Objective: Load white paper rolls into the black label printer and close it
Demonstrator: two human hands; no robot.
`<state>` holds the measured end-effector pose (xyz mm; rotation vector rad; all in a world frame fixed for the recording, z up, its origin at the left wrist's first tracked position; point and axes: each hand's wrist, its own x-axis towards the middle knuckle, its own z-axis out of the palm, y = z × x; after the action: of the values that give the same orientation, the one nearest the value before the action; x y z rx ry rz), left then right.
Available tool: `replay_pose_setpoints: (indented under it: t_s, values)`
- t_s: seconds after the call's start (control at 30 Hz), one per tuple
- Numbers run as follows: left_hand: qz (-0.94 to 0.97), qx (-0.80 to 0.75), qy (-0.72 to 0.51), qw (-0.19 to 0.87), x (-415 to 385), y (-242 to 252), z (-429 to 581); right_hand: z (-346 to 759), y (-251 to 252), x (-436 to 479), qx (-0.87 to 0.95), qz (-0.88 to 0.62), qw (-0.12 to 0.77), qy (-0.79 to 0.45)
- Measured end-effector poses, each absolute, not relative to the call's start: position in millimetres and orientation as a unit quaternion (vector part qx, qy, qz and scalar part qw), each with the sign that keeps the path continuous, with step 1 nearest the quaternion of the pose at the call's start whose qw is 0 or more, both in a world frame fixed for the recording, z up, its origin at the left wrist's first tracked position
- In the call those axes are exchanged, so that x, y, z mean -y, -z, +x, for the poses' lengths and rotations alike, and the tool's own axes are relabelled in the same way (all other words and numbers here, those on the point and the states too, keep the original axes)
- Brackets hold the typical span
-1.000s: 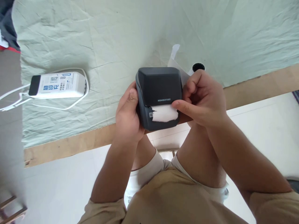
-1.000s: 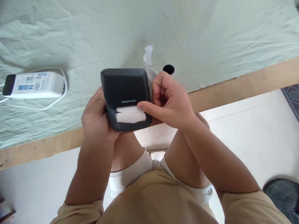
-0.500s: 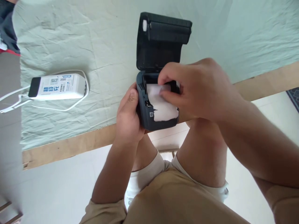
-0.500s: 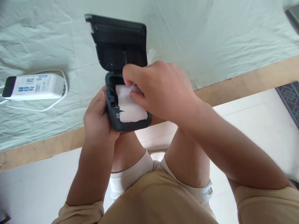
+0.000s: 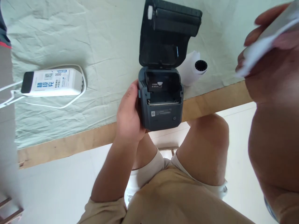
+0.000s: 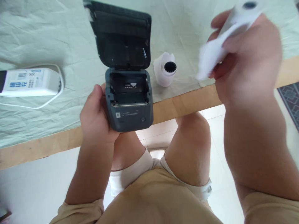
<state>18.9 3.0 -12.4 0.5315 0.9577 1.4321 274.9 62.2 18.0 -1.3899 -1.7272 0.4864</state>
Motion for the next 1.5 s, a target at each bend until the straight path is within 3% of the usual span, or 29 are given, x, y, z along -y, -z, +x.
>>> replay_pose_setpoints:
  t_s: [0.1,0.27,0.47,0.63,0.83,1.0,1.5]
  values:
    - [0.234,-0.409,-0.637,0.611,-3.4,12.0,19.8,278.3,-6.2,-67.8,0.6,-0.577,0.521,-0.189]
    - [0.239,-0.417,-0.632,0.608,-4.0,13.7,19.9,281.9,2.3,-75.8,0.69,-0.613,0.372,-0.102]
    - [0.24,-0.419,-0.62,0.619,-3.9,11.8,17.7,292.4,18.5,-78.9,0.7,-0.641,0.3,-0.097]
    - [0.237,-0.401,-0.612,0.639,-3.2,7.1,17.8,265.3,4.3,-43.6,0.698,-0.58,0.42,-0.003]
    - [0.246,-0.409,-0.616,0.626,-2.7,7.1,19.0,227.0,17.8,-44.1,0.75,-0.561,0.344,-0.061]
    - [0.24,-0.403,-0.617,0.631,-3.3,8.6,18.8,225.4,22.8,-52.6,0.749,-0.533,0.364,-0.149]
    - [0.241,-0.413,-0.604,0.638,-3.0,7.5,19.5,234.4,32.1,-55.9,0.758,-0.523,0.368,-0.128]
